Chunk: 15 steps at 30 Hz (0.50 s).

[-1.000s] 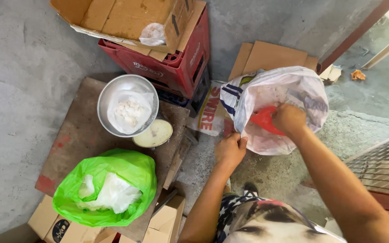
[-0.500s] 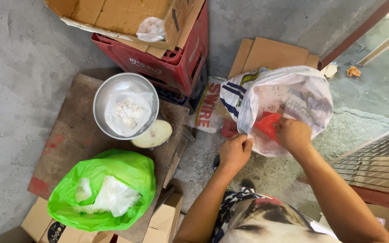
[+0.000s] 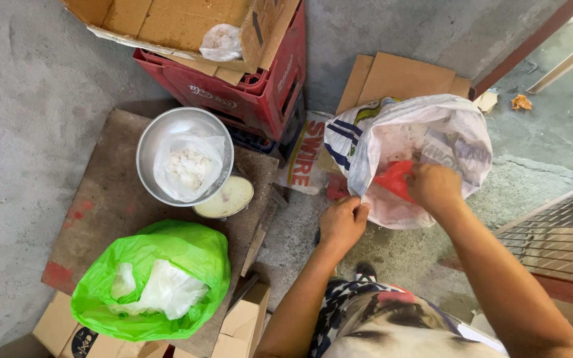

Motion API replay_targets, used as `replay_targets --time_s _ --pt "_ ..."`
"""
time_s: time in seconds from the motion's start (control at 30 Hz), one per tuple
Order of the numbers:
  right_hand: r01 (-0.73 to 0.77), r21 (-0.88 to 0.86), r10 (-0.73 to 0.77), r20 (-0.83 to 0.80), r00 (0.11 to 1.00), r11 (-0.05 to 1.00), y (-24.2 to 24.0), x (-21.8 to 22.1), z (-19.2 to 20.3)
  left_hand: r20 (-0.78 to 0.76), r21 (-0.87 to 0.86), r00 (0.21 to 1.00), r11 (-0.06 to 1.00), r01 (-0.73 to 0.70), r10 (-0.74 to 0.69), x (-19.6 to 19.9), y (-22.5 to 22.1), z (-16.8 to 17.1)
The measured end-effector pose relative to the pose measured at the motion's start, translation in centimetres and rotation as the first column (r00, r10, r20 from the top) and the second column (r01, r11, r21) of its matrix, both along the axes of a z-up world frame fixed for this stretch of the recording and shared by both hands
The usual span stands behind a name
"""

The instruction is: Weigh white powder from a large sack and package it into individual plastic bags.

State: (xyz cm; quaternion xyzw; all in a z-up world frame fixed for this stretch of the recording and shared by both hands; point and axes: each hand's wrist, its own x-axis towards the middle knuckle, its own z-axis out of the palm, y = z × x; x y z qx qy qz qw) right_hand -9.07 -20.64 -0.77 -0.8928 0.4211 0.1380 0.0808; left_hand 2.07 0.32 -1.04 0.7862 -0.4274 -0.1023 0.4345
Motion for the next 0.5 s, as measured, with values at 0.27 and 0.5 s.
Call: replay_targets --time_s 0.27,0.5 --pt "-0.001 -0.001 0.001 -0.071 0.997 1.0 -1.1 -2.8 -1.2 -0.002 0.044 1.0 0.999 0.006 -0.006 -0.9 -0.4 -0.8" --pt "-0.013 -0.019 0.014 0.092 0.996 1.0 1.0 -1.9 -6.7 -0.04 0.055 0.999 0.998 -0.006 0.008 -1.4 -0.6 -0.8"
